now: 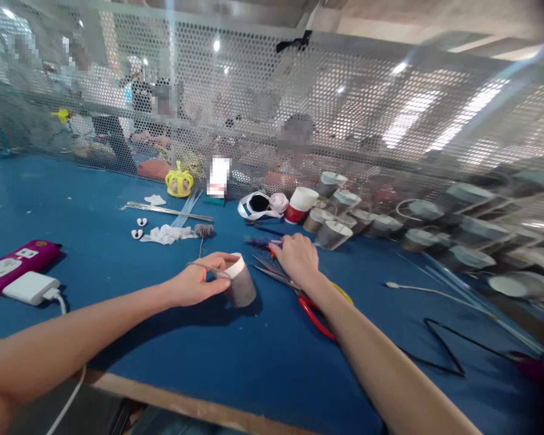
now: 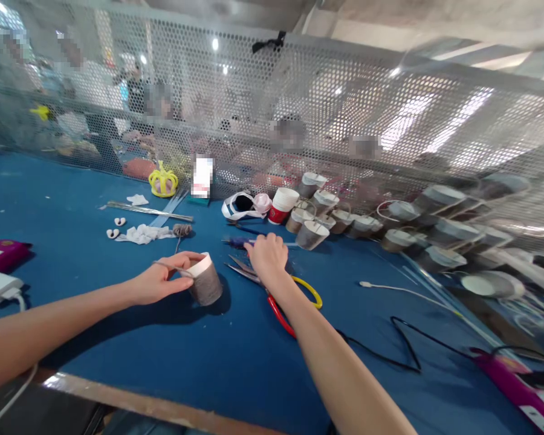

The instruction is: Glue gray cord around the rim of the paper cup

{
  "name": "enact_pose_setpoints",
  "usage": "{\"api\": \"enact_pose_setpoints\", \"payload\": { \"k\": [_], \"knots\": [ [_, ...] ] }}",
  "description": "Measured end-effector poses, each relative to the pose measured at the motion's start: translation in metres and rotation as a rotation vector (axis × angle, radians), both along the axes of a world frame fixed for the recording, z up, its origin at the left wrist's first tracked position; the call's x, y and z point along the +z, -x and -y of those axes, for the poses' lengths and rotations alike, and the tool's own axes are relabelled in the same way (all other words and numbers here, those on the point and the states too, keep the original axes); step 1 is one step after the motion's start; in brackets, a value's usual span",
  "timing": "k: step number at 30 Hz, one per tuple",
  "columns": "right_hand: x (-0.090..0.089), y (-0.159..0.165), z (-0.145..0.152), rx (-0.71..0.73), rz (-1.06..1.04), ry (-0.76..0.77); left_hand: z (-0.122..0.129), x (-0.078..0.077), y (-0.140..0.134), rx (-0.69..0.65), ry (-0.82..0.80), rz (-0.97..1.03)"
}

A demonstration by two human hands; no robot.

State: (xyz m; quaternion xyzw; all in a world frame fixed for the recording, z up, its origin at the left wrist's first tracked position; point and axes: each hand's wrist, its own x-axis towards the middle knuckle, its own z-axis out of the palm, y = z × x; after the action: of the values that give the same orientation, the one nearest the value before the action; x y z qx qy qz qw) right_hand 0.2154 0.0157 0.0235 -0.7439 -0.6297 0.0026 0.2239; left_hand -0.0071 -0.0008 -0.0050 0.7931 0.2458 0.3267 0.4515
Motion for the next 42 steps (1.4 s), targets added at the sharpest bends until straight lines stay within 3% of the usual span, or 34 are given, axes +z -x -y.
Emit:
{"api": "enact_pose_setpoints", "payload": {
  "k": [3,5,8,11,14,20,25,30,36,42],
  "knots": [
    [0.019,0.036,0.021,0.263,0.019,-0.077,-0.001,-0.004,0.0,-0.009,0.004,0.052],
    [0.027,0.061,0.034,0.575,0.052,-0.142,-0.001,-0.008,0.0,-0.009,0.008,0.074],
    [0.029,0.087,0.044,0.717,0.198,-0.185,-0.003,-0.012,0.0,0.025,0.021,0.078],
    [0.028,0.092,0.043,0.708,0.179,-0.151,-0.004,-0.011,-0.001,0.023,-0.02,0.062],
    [0.031,0.08,0.043,0.64,-0.052,-0.161,-0.005,-0.008,-0.001,-0.007,-0.066,0.047],
    [0.029,0.047,0.048,0.349,-0.413,-0.103,-0.006,-0.008,0.001,-0.095,0.067,0.15],
    [0.015,0.03,0.05,0.312,-0.587,-0.074,-0.002,-0.005,0.002,-0.149,0.155,0.177],
    [0.013,0.028,0.059,0.295,-0.676,-0.063,0.0,-0.003,0.002,-0.179,0.236,0.198],
    [0.022,0.031,0.071,0.284,-0.619,-0.092,-0.001,-0.004,0.001,-0.185,0.327,0.198],
    [0.012,0.025,0.066,0.255,-0.668,-0.06,0.002,0.001,0.0,-0.216,0.366,0.239]
  ]
}}
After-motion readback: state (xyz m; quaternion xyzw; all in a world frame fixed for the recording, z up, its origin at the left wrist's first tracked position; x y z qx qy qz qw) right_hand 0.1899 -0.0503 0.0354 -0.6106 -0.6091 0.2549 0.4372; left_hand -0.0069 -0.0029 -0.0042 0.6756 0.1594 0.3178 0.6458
